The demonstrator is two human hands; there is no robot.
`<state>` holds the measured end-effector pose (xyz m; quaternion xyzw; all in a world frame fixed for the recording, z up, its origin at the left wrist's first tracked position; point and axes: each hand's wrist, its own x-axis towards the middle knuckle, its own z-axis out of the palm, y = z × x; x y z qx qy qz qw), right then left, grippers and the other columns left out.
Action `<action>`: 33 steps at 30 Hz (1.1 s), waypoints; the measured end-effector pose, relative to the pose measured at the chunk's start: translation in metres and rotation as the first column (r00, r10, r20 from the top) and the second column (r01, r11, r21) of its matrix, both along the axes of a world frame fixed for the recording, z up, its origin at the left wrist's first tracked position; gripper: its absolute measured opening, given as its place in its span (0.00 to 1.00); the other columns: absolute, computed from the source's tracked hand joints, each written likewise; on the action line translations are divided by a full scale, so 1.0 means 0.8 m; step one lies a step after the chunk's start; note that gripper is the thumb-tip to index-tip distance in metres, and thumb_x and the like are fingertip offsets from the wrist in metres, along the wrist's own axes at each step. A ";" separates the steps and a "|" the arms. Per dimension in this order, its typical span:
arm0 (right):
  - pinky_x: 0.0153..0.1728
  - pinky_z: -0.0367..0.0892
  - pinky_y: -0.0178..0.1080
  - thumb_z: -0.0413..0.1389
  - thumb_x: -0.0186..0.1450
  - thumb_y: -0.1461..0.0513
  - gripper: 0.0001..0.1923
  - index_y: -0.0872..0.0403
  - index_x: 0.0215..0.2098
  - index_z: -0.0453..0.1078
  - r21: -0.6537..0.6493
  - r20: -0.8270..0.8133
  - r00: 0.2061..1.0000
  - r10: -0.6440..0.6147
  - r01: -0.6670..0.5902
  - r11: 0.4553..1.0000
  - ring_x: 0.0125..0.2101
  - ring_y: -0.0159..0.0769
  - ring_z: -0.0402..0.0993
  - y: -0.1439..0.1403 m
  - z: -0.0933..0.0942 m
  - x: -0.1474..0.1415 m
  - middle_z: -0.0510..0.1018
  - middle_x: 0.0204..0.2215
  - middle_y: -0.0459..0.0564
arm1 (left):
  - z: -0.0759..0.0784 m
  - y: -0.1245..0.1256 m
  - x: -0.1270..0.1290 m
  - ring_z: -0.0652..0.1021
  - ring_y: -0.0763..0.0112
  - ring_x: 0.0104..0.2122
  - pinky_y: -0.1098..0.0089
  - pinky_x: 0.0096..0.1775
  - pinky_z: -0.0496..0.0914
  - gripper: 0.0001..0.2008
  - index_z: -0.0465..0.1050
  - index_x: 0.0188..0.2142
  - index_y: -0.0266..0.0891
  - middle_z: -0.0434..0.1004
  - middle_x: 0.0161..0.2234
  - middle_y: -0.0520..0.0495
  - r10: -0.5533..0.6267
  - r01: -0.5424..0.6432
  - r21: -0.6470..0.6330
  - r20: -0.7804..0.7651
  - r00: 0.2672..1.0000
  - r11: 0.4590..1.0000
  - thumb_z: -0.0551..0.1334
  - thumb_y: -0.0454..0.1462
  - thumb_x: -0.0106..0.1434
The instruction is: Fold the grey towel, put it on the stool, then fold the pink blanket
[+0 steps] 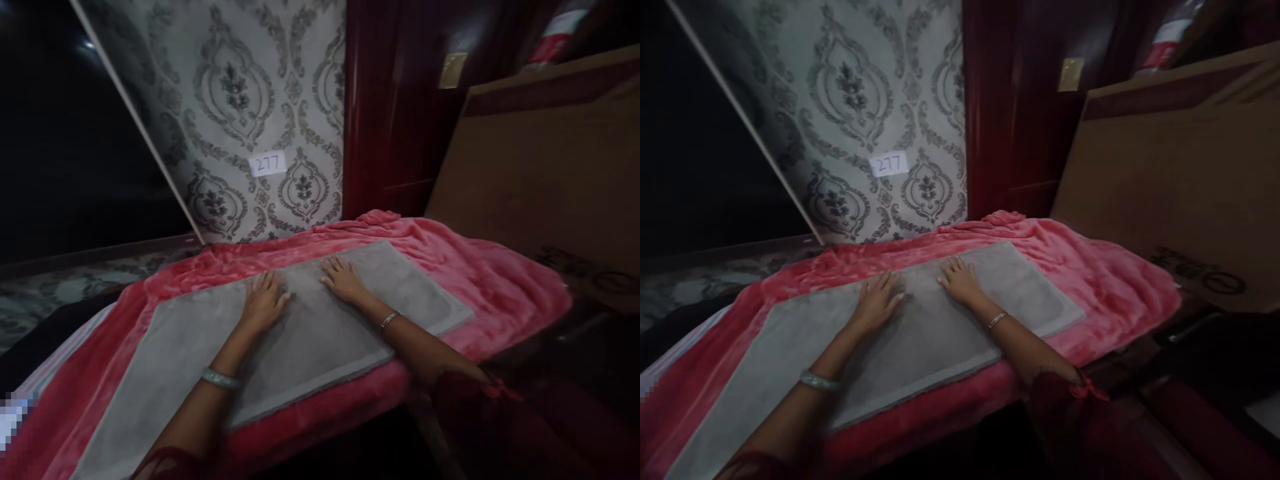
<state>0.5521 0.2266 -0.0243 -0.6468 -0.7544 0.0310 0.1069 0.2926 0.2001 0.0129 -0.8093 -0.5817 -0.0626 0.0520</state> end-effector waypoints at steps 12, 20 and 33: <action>0.66 0.44 0.64 0.36 0.74 0.46 0.34 0.48 0.75 0.47 -0.085 0.067 0.928 -0.365 0.370 0.925 0.72 0.52 0.40 -0.041 -0.028 0.191 0.44 0.74 0.54 | -0.051 0.021 0.053 0.53 0.40 0.71 0.35 0.64 0.53 0.31 0.55 0.72 0.45 0.51 0.72 0.42 -0.030 0.026 -0.038 -0.103 0.994 0.999 0.49 0.49 0.72; 0.68 0.40 0.59 0.39 0.75 0.48 0.34 0.51 0.75 0.47 -0.054 -0.054 0.941 -0.334 0.331 0.942 0.73 0.50 0.37 0.000 0.015 0.160 0.42 0.74 0.57 | -0.010 0.046 0.138 0.58 0.48 0.70 0.41 0.66 0.53 0.28 0.62 0.67 0.38 0.58 0.70 0.34 -0.229 0.230 0.001 -0.090 0.969 0.973 0.50 0.46 0.73; 0.68 0.40 0.59 0.38 0.74 0.43 0.36 0.48 0.75 0.47 -0.108 -0.041 0.884 -0.466 0.460 0.881 0.72 0.52 0.38 -0.048 -0.017 0.218 0.43 0.74 0.53 | -0.047 0.085 0.231 0.52 0.41 0.71 0.35 0.65 0.52 0.31 0.54 0.72 0.47 0.50 0.73 0.44 -0.314 0.305 -0.099 -0.083 0.946 0.947 0.45 0.52 0.73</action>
